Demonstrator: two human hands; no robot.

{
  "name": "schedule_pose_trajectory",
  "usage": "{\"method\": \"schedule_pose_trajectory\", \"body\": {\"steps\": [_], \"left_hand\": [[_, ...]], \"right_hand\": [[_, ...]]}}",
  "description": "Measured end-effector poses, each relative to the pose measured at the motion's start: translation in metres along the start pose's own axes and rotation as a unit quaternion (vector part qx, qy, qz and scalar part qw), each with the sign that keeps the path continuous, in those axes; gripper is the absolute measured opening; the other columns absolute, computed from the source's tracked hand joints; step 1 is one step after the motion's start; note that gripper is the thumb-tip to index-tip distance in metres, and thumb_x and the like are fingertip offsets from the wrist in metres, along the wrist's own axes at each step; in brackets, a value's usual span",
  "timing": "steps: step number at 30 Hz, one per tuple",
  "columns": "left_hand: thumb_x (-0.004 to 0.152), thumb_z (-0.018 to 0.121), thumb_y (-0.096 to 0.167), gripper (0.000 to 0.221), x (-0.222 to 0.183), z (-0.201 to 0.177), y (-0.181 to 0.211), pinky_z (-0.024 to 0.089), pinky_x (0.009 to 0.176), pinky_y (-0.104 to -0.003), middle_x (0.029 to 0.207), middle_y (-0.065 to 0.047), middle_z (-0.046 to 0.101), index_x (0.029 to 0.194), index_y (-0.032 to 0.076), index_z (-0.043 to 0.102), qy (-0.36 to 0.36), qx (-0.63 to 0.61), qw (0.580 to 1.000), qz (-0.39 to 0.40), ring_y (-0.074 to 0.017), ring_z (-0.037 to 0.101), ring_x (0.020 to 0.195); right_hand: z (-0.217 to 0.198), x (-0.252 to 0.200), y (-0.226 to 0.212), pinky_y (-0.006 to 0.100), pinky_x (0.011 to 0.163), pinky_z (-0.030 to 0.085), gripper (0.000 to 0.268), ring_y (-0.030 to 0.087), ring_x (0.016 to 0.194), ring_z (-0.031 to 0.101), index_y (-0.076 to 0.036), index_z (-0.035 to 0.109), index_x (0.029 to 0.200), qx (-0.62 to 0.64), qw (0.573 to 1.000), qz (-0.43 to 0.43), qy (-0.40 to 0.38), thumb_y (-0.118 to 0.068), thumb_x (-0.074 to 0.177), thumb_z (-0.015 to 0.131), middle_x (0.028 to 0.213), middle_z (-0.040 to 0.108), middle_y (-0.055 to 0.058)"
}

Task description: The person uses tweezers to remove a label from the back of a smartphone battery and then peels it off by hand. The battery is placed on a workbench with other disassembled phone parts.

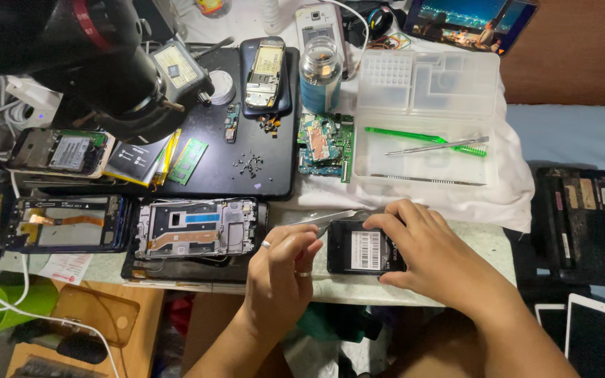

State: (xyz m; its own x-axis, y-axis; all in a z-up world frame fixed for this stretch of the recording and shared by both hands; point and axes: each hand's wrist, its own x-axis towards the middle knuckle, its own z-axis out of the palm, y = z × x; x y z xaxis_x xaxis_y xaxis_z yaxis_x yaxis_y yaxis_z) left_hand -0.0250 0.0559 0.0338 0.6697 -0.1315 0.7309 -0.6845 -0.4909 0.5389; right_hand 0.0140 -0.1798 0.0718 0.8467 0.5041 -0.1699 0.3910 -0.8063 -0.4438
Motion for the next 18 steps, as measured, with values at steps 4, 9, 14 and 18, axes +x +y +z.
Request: {"method": "schedule_pose_trajectory", "body": {"steps": [4, 9, 14, 18], "left_hand": [[0.098, 0.065, -0.009, 0.034, 0.002, -0.003, 0.004, 0.058, 0.068, -0.037, 0.102, -0.019, 0.070, 0.124, 0.001, 0.046, 0.009, -0.010, 1.000, -0.008, -0.0319, 0.071, 0.084], [0.100, 0.066, -0.004, 0.034, 0.003, -0.005, 0.010, 0.058, 0.074, -0.041, 0.101, -0.016, 0.068, 0.126, 0.002, 0.046, -0.022, -0.025, 0.999, -0.008, -0.0344, 0.070, 0.087], [0.100, 0.067, -0.002, 0.032, 0.001, 0.000, 0.012, 0.057, 0.072, -0.041, 0.101, -0.016, 0.069, 0.124, 0.003, 0.047, -0.045, -0.027, 0.999, -0.009, -0.0345, 0.070, 0.087], [0.100, 0.067, -0.002, 0.031, 0.001, 0.002, 0.011, 0.057, 0.070, -0.041, 0.100, -0.015, 0.069, 0.124, 0.003, 0.048, -0.050, -0.020, 0.998, -0.010, -0.0340, 0.070, 0.085]], "right_hand": [[0.001, 0.002, 0.004, 0.044, 0.103, 0.039, 0.084, 0.032, 0.121, 0.048, -0.015, 0.056, 0.133, -0.018, 0.998, -0.053, 0.029, -0.024, 0.058, 0.090, 0.127, 0.052, 0.008], [0.002, 0.001, 0.006, 0.044, 0.103, 0.039, 0.081, 0.031, 0.121, 0.048, -0.015, 0.057, 0.133, -0.008, 0.998, -0.051, 0.020, -0.023, 0.059, 0.089, 0.127, 0.053, 0.007], [0.004, 0.000, 0.007, 0.044, 0.103, 0.039, 0.081, 0.031, 0.121, 0.048, -0.014, 0.056, 0.134, -0.007, 0.998, -0.059, 0.026, -0.024, 0.060, 0.088, 0.128, 0.053, 0.008], [0.003, 0.001, 0.007, 0.044, 0.103, 0.039, 0.081, 0.032, 0.121, 0.048, -0.014, 0.056, 0.134, -0.006, 0.998, -0.059, 0.027, -0.024, 0.059, 0.088, 0.128, 0.053, 0.008]]}}
